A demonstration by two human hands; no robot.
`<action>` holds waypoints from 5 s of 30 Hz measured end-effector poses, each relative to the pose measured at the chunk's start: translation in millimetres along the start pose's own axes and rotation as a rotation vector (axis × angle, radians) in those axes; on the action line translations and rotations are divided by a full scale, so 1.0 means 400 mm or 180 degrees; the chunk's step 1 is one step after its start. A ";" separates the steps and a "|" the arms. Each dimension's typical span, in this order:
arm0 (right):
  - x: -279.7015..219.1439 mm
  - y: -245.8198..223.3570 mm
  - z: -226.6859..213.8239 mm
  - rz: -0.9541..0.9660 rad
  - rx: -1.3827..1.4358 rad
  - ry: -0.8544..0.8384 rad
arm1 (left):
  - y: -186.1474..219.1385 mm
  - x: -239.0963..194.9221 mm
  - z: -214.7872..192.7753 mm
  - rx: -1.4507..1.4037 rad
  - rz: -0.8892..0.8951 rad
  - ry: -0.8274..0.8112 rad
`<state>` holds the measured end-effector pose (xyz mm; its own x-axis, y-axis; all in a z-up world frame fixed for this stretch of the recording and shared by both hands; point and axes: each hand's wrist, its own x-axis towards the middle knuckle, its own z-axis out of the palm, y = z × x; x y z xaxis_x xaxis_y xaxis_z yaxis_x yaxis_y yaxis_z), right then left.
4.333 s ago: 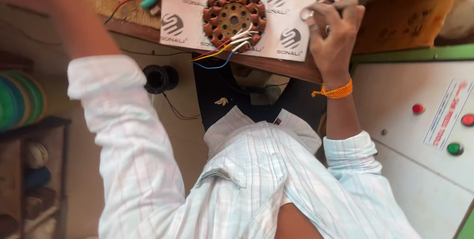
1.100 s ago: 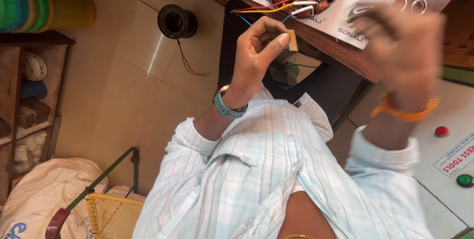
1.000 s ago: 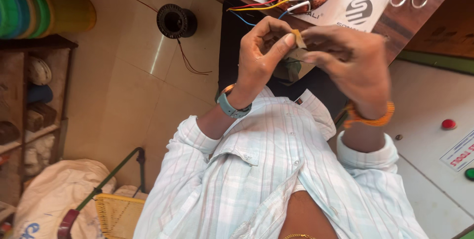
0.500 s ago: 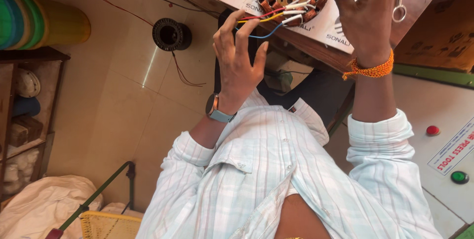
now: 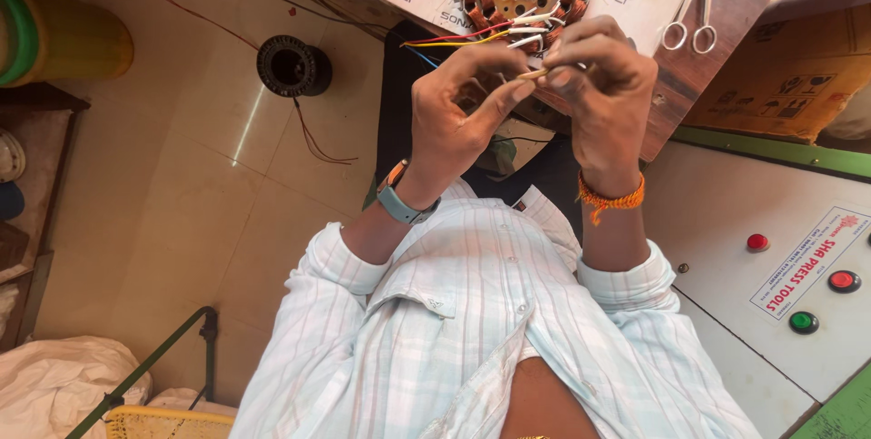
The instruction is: The person strips insulation from wires on a stator using pliers, then wraps the exposed ends with white tape. The person works at a cluttered workbench with various tools and electrical parts visible.
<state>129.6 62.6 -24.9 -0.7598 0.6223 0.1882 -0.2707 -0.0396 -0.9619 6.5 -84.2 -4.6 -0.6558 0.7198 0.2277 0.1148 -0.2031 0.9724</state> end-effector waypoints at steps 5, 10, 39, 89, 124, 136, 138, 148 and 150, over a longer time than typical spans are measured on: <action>-0.035 -0.036 0.001 -0.0457 -0.1703 -0.0179 | -0.009 -0.017 -0.007 0.0689 0.0151 -0.0020; 0.050 -0.072 -0.048 -0.1090 -0.3174 -0.0186 | -0.063 -0.041 -0.029 0.2177 0.0809 0.0044; 0.280 -0.019 -0.062 0.0400 -0.2644 -0.1826 | -0.092 0.118 -0.021 0.2953 0.1696 -0.0487; 0.114 0.030 -0.071 -0.0733 -0.2615 -0.0570 | -0.164 0.118 -0.024 0.2894 0.1658 -0.0408; 0.276 0.096 -0.231 -0.1395 -0.2567 -0.2293 | -0.131 0.137 -0.023 0.3250 0.1955 -0.0673; 0.279 0.105 -0.237 -0.1408 -0.2437 -0.2337 | -0.119 0.109 0.034 0.3445 0.1765 -0.0167; 0.277 0.107 -0.233 -0.1573 -0.2433 -0.2293 | -0.115 0.115 0.026 0.3630 0.1703 -0.0289; 0.271 0.120 -0.245 -0.1718 -0.2536 -0.2262 | -0.117 0.140 -0.013 0.3393 0.2199 -0.0668; 0.270 0.124 -0.249 -0.1548 -0.2529 -0.2282 | -0.123 0.134 0.001 0.3211 0.2068 -0.0555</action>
<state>93.0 205.6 -71.9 -0.9057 -0.1550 0.3946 -0.3719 0.7374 -0.5639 -34.2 -35.3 -40.3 -0.1597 0.7713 0.6161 0.9658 -0.0070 0.2591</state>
